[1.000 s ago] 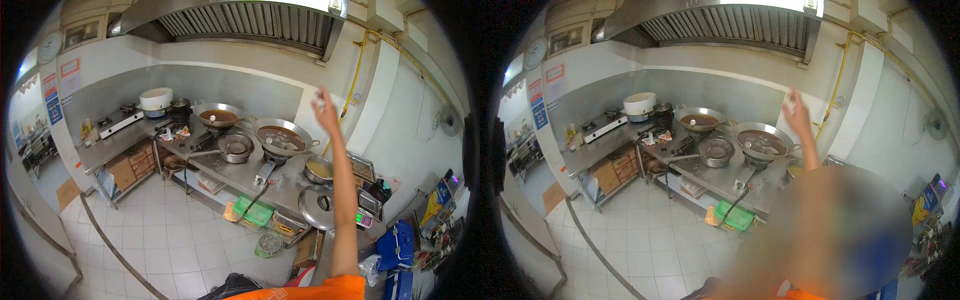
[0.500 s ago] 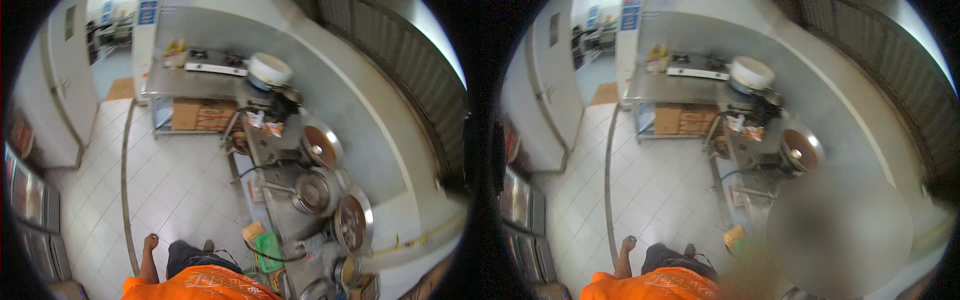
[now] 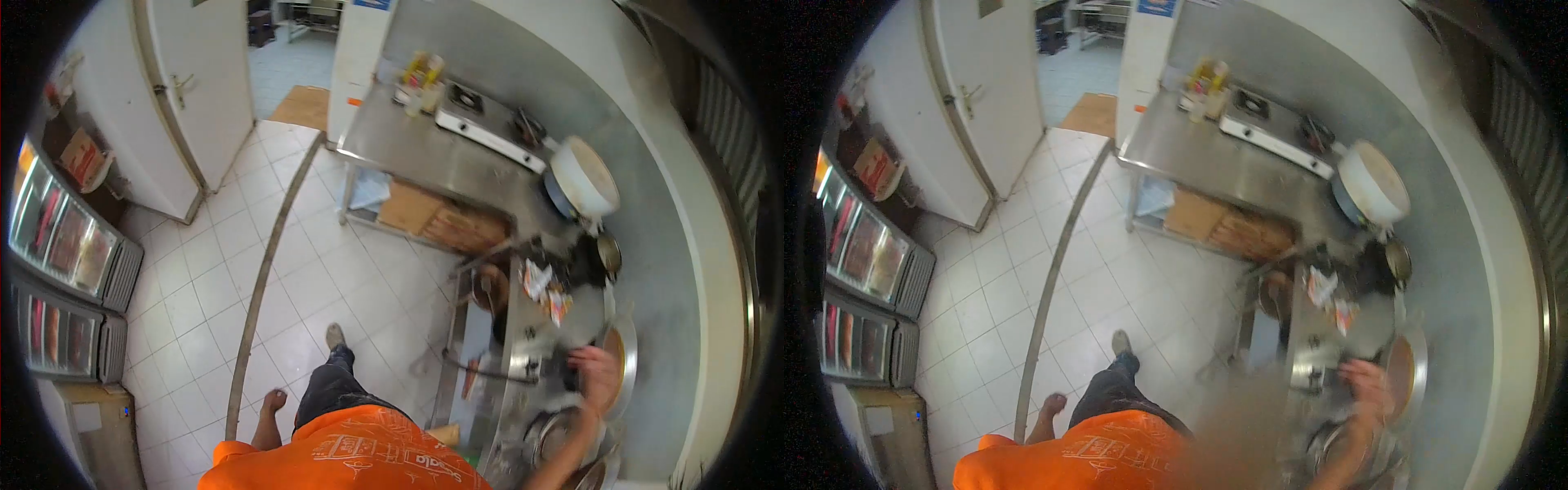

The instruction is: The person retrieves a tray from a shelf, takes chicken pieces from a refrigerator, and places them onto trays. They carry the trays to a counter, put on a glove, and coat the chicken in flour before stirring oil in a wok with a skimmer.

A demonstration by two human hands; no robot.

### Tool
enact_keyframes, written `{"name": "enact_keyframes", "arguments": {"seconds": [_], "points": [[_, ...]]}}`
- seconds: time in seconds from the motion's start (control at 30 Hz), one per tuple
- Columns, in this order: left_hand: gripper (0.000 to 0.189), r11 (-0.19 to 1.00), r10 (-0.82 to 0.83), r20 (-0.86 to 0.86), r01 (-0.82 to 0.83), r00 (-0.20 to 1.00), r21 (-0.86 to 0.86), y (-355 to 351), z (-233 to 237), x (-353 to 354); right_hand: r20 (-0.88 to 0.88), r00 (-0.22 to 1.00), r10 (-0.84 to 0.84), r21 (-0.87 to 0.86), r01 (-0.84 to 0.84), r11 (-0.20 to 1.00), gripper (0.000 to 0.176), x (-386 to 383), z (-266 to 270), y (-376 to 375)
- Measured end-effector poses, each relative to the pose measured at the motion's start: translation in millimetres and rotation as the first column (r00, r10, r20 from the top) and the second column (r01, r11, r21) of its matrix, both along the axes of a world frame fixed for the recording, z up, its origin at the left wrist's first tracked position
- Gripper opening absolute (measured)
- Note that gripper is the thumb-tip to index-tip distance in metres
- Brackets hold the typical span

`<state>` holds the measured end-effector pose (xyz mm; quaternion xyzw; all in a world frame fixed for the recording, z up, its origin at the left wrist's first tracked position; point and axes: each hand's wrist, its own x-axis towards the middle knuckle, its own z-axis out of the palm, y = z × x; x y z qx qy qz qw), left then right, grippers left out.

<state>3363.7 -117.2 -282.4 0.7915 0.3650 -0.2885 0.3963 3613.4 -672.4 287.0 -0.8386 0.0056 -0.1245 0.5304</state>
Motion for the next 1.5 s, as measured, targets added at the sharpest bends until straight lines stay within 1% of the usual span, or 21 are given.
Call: {"name": "enact_keyframes", "arguments": {"seconds": [0.03, 0.07, 0.1, 0.13, 0.2, 0.3, 0.4, 0.63, 0.67, 0.73, 0.8, 0.87, 0.93, 1.03, 1.17, 1.2, 1.27, 1.3, 1.37, 1.47, 1.5], "points": [[0.035, 0.997, -0.043, 0.133, 0.035, 0.990, 0.062, 7.6, 12.6, 52.8, -0.064, 0.987, -0.145, 0.273, 0.157, 0.949, 0.034, 43.1, -86.7, 42.0], [0.037, 0.991, 0.124, 0.193, -0.112, 0.973, -0.068, 16.7, 18.7, 103.5, -0.365, 0.929, -0.056, -0.114, 0.015, 0.993, 0.029, 71.1, -144.5, 80.3], [0.038, 0.991, 0.121, 0.267, -0.099, 0.956, -0.094, 26.3, 44.0, 158.2, -0.257, 0.920, 0.296, 0.485, -0.142, 0.863, 0.025, 98.7, -284.7, 57.0], [0.039, 0.990, 0.120, 0.335, -0.085, 0.935, -0.117, 33.6, 83.6, 208.3, -0.548, 0.833, 0.070, 0.457, 0.228, 0.860, 0.020, 105.8, -393.2, 69.8], [0.035, 0.999, 0.028, 0.508, -0.001, 0.861, -0.053, 54.3, 154.2, 298.9, -0.715, 0.551, 0.432, 0.668, 0.355, 0.654, 0.021, 121.7, -523.3, 82.0], [0.029, 0.989, 0.111, 0.744, -0.001, 0.659, -0.147, 99.9, 218.5, 414.2, -0.816, 0.541, 0.202, 0.506, 0.501, 0.703, 0.030, 172.7, -445.1, 221.9], [0.027, 0.975, 0.168, 0.778, 0.013, 0.606, -0.221, 148.1, 247.7, 507.7, -0.802, 0.552, 0.228, 0.395, 0.204, 0.895, 0.033, 259.5, -435.5, 279.7], [0.028, 0.975, -0.192, 0.466, 0.113, 0.864, 0.192, 286.7, 203.0, 657.9, -0.608, 0.674, 0.420, 0.421, -0.175, 0.890, 0.025, 564.4, -353.2, 449.7], [0.028, 0.992, -0.123, 0.719, 0.075, 0.684, 0.099, 308.2, 186.7, 673.2, -0.561, 0.687, 0.462, 0.462, -0.203, 0.863, 0.027, 606.2, -342.3, 483.4], [0.029, 0.980, 0.199, 0.750, -0.126, 0.631, -0.154, 332.9, 269.2, 729.2, -0.601, 0.667, 0.440, 0.342, -0.283, 0.896, 0.029, 687.8, -312.0, 569.6], [0.030, 0.980, 0.026, 0.864, -0.183, 0.503, 0.077, 362.5, 336.2, 785.9, -0.573, 0.532, 0.624, 0.457, -0.425, 0.781, 0.032, 758.0, -336.8, 654.0], [0.033, 0.980, 0.079, 0.878, -0.197, 0.472, 0.017, 394.1, 386.6, 850.5, -0.454, 0.236, 0.859, 0.718, -0.473, 0.510, 0.042, 799.6, -331.9, 766.0], [0.034, 0.926, -0.189, 0.938, -0.265, 0.289, 0.268, 430.2, 407.7, 919.3, -0.257, -0.019, 0.966, 0.807, -0.554, 0.204, 0.049, 815.6, -269.5, 880.2], [0.038, 0.733, -0.503, 0.788, -0.308, 0.355, 0.607, 504.6, 401.6, 1011.2, 0.120, 0.006, 0.993, 0.566, -0.822, -0.063, 0.059, 838.9, -231.1, 997.7], [0.052, 0.682, -0.089, 0.880, -0.616, 0.466, 0.395, 665.6, 306.4, 1098.6, -0.015, 0.016, 1.000, 0.986, -0.168, 0.017, 0.062, 926.0, -196.0, 1113.5], [0.056, 0.785, 0.062, 0.868, -0.562, 0.493, 0.263, 707.2, 270.1, 1114.7, 0.002, 0.042, 0.999, 0.985, -0.174, 0.005, 0.062, 953.1, -196.8, 1136.6], [0.065, 0.924, 0.158, 0.843, -0.378, 0.514, 0.057, 767.8, 216.1, 1165.1, 0.229, -0.164, 0.960, 0.737, -0.615, -0.281, 0.053, 1022.4, -198.5, 1165.3], [0.064, 0.943, 0.266, 0.792, -0.319, 0.550, -0.095, 772.7, 221.9, 1204.1, 0.217, -0.026, 0.976, 0.423, -0.898, -0.118, 0.049, 1056.6, -178.8, 1172.7], [0.064, 0.916, 0.401, 0.753, -0.254, 0.523, -0.311, 768.9, 244.6, 1299.8, 0.286, 0.173, 0.943, -0.116, -0.970, 0.214, 0.042, 1110.3, -152.5, 1188.7], [0.062, 0.821, 0.568, 0.754, -0.162, 0.330, -0.548, 760.0, 314.9, 1443.4, 0.416, 0.280, 0.865, -0.465, -0.752, 0.467, 0.042, 1209.7, -205.3, 1209.1], [0.062, 0.782, 0.617, 0.744, -0.091, 0.258, -0.617, 769.5, 337.8, 1484.0, 0.461, 0.310, 0.832, -0.341, -0.804, 0.488, 0.041, 1258.5, -220.7, 1211.1]]}}
